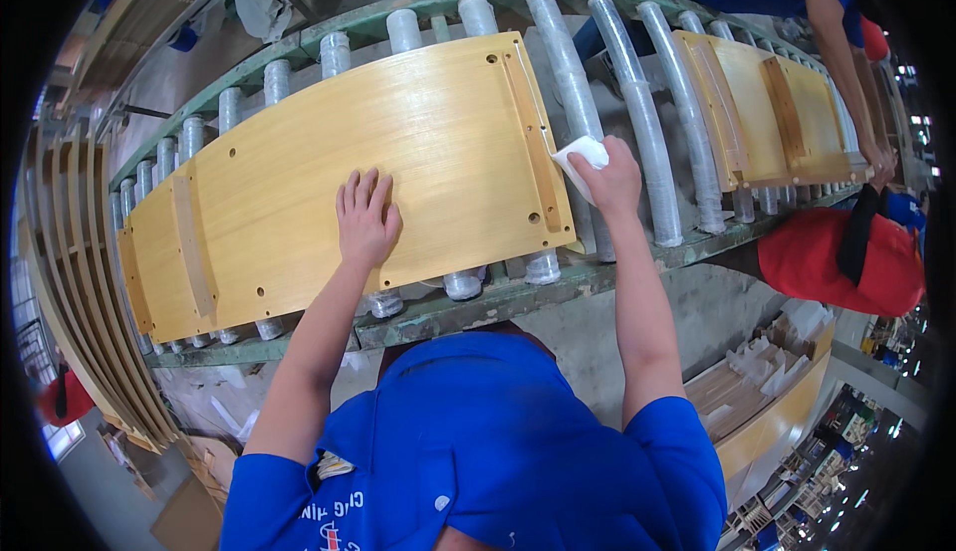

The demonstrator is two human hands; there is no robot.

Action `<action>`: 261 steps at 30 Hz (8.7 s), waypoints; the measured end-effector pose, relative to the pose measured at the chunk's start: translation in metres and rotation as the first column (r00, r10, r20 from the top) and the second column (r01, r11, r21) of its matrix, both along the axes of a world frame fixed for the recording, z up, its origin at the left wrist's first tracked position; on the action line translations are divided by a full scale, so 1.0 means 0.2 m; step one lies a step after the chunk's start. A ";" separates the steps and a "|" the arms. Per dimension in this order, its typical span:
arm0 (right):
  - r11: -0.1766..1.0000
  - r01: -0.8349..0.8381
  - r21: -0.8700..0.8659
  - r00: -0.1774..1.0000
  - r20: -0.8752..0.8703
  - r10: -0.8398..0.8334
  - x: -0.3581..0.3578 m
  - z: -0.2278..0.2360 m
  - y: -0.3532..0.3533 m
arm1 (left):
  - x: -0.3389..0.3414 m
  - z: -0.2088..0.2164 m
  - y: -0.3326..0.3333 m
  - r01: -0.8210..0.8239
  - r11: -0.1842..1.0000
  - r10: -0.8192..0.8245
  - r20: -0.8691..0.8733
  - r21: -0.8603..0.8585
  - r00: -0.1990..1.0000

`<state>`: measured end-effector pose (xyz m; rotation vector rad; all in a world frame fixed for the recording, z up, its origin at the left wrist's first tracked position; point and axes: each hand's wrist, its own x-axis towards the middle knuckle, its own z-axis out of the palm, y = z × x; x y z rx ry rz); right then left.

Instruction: The person wipes the surface of large wooden panels with a white cloth in a workshop. They move between panels on a roller conveyor, wipe different sections, and occasionally dip the cloth into a bucket before continuing.

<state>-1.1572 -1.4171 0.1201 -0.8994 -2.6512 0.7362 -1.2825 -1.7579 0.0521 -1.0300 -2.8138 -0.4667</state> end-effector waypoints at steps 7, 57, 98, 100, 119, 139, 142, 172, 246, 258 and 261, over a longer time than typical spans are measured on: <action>0.999 0.038 -0.022 0.998 0.050 -0.037 0.30 0.04 -0.11 | 0.00 -0.01 0.00 0.014 1.000 -0.014 -0.020 0.007 1.000; -0.062 -0.352 -0.934 0.731 -0.234 -0.641 -1.02 -0.20 -2.33 | -0.43 0.01 -1.95 -0.251 0.959 0.250 -0.017 -0.130 0.968; 0.965 0.072 -0.252 0.863 -0.470 -0.187 -0.21 -0.19 -2.78 | -0.40 -0.11 -1.83 -0.127 0.988 0.128 0.005 -0.086 0.992; 0.932 0.044 -0.359 0.863 -0.457 -0.216 -0.15 -0.19 -2.75 | -0.40 -0.11 -1.82 -0.138 0.986 0.140 0.016 -0.090 0.990; 0.821 -0.082 -0.564 0.894 -0.405 -0.189 -1.42 -0.21 -2.16 | -0.42 -0.02 -1.81 -0.172 0.973 0.186 0.082 -0.153 0.979; 0.977 -0.114 -0.183 0.976 -0.204 0.076 -1.51 -0.21 -2.20 | -0.43 -0.01 -1.81 -0.171 0.978 0.180 0.073 -0.121 0.981; 0.975 -0.120 -0.188 0.980 -0.177 0.087 -1.42 -0.20 -2.21 | -0.43 -0.02 -1.82 -0.175 0.977 0.183 0.062 -0.124 0.981; 0.971 -0.173 -0.164 0.981 -0.122 0.154 -0.43 -0.12 -2.48 | -0.40 -0.04 -1.82 -0.190 0.976 0.196 0.056 -0.102 0.979; 0.209 -0.926 0.314 0.369 0.642 0.672 -2.68 0.21 -4.44 | -0.52 -0.10 -2.69 -0.135 0.950 0.085 0.183 0.281 0.979; 0.299 -0.877 0.376 0.477 0.606 0.636 -2.76 0.14 -4.40 | -0.53 -0.10 -2.69 -0.146 0.937 0.096 0.169 0.317 0.981; 0.304 -0.869 0.390 0.489 0.585 0.648 -2.76 0.14 -4.40 | -0.53 -0.11 -2.69 -0.154 0.934 0.103 0.167 0.324 0.981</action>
